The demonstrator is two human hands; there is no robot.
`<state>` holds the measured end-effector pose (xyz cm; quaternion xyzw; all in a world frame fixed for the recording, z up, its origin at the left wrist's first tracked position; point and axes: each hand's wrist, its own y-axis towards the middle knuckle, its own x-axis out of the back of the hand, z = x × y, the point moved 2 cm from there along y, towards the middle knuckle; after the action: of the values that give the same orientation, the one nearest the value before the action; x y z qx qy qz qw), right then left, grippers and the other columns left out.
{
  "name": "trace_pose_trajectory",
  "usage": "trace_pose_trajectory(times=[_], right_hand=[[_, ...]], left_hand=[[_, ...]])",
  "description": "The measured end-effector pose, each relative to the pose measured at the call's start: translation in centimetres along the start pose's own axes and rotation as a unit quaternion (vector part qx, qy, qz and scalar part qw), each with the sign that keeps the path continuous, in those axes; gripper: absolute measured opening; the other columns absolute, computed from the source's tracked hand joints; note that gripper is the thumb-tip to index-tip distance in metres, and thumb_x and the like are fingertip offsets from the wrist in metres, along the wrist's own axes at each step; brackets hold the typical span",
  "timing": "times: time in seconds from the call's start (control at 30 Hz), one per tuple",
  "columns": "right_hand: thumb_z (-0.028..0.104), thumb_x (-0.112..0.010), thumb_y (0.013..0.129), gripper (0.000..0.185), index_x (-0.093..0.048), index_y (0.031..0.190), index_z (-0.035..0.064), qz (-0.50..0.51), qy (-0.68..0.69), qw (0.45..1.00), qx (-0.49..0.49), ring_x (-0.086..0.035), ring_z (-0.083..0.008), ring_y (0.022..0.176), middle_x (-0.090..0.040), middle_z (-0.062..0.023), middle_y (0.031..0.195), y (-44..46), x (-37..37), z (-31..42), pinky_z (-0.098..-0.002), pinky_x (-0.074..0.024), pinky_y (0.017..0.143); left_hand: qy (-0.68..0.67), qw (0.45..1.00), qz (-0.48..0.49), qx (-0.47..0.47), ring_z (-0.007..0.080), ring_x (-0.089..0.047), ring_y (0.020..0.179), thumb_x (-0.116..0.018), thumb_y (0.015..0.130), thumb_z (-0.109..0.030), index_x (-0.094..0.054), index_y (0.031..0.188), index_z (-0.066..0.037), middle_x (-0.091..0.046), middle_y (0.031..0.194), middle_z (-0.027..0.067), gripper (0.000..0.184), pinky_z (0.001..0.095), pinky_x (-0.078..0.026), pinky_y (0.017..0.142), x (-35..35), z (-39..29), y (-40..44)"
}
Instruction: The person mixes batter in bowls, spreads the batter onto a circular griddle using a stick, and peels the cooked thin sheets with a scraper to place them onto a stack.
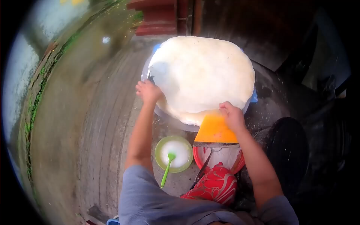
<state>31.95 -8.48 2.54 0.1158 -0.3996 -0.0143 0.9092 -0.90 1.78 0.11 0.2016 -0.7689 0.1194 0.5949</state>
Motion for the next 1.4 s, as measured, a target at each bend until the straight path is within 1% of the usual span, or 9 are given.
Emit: trace_pose_trajectory(times=[0.17,0.27,0.37,0.73,0.9,1.1,1.2,1.3,1.4], right_hand=[[0.015,-0.059,0.081,0.017,-0.061,0.096,0.0074,0.013,-0.041,0.998,0.056,-0.062,-0.0322,0.078,-0.064,-0.0144,0.083,-1.3,-1.3,-0.3,-0.037,-0.0495,0.067],[0.015,-0.059,0.081,0.017,-0.062,0.096,0.0076,0.004,-0.038,0.998,0.054,-0.062,-0.0318,0.079,-0.064,-0.0143,0.086,-1.1,-1.7,-0.8,-0.0366,-0.05,0.069],[0.011,-0.062,0.078,0.021,-0.064,0.098,0.0052,-0.014,-0.024,0.995,0.092,-0.063,-0.0306,0.08,-0.064,-0.0148,0.088,-1.5,-1.9,-1.1,-0.0336,-0.0503,0.071],[0.011,-0.061,0.08,0.015,-0.065,0.093,0.0041,0.029,-0.016,0.991,0.131,-0.063,-0.0258,0.083,-0.065,-0.0122,0.094,-2.5,-0.4,-0.8,-0.0299,-0.0493,0.075],[0.04,-0.044,0.092,0.047,-0.062,0.089,-0.0033,-0.104,0.149,0.935,-0.305,-0.06,-0.0161,0.076,-0.065,-0.0088,0.083,1.9,4.0,-7.4,-0.0283,-0.0459,0.069],[0.033,-0.054,0.088,0.04,-0.057,0.106,-0.0022,-0.136,0.346,0.883,-0.285,-0.06,-0.0199,0.089,-0.062,-0.0089,0.098,6.2,3.8,-9.3,-0.0296,-0.047,0.075],[0.031,-0.057,0.086,0.036,-0.061,0.096,-0.0023,-0.232,0.378,0.854,-0.272,-0.063,-0.0215,0.079,-0.064,-0.0124,0.079,7.8,3.6,-12.2,-0.0331,-0.0494,0.073],[0.027,-0.056,0.085,0.028,-0.062,0.098,0.0027,-0.12,0.2,0.893,-0.386,-0.063,-0.0233,0.081,-0.065,-0.0122,0.082,6.5,5.4,-11.5,-0.033,-0.0495,0.072],[0.022,-0.057,0.083,0.019,-0.062,0.095,0.0078,-0.252,0.085,0.934,-0.237,-0.062,-0.0277,0.08,-0.064,-0.0124,0.086,0.7,5.4,-12.3,-0.0343,-0.0493,0.069]], left_hand=[[-0.274,0.951,0.029,0.144,0.0358,-0.049,0.102,-0.068,0.054,-0.038,-0.058,0.1,0.008,-0.053,0.106,0.0231,0.066,0.0401,-0.04,0.088,0.0,7.5,-1.8],[-0.284,0.942,-0.119,0.134,0.0342,-0.053,0.095,-0.067,0.054,-0.036,-0.06,0.094,0.008,-0.057,0.099,0.0221,0.06,0.0396,-0.041,0.086,0.7,7.7,-3.3],[-0.312,0.945,-0.069,0.064,0.0355,-0.048,0.102,-0.066,0.054,-0.035,-0.057,0.102,0.007,-0.052,0.106,0.0235,0.064,0.0406,-0.039,0.089,2.8,5.2,-3.7],[-0.118,0.983,-0.117,-0.077,0.0376,-0.038,0.102,-0.067,0.057,-0.034,-0.045,0.102,0.004,-0.043,0.107,0.0218,0.064,0.048,-0.028,0.093,-2.8,-3.6,-4.2],[-0.015,0.942,-0.233,-0.241,0.0387,-0.027,0.124,-0.054,0.077,-0.04,-0.035,0.132,-0.004,-0.032,0.133,0.0235,0.069,0.0521,-0.018,0.1,-3.9,-3.2,-5.8],[0.027,0.963,-0.127,-0.236,0.0376,-0.015,0.133,-0.04,0.088,-0.042,-0.033,0.137,-0.015,-0.027,0.141,0.0171,0.056,0.0558,-0.009,0.104,-4.2,-3.3,-5.4],[0.043,0.967,-0.115,-0.224,0.0357,-0.013,0.134,-0.038,0.09,-0.045,-0.031,0.138,-0.019,-0.025,0.142,0.0137,0.055,0.0569,-0.009,0.103,-4.5,-3.1,-5.2],[0.043,0.97,-0.11,-0.214,0.0353,-0.013,0.134,-0.038,0.09,-0.045,-0.031,0.138,-0.019,-0.025,0.143,0.0133,0.055,0.0572,-0.009,0.103,-4.4,-3.4,-5.4],[0.052,0.971,-0.103,-0.21,0.0343,-0.01,0.135,-0.037,0.091,-0.046,-0.028,0.139,-0.02,-0.021,0.145,0.0132,0.056,0.0577,-0.007,0.103,-4.3,-3.3,-4.9]])
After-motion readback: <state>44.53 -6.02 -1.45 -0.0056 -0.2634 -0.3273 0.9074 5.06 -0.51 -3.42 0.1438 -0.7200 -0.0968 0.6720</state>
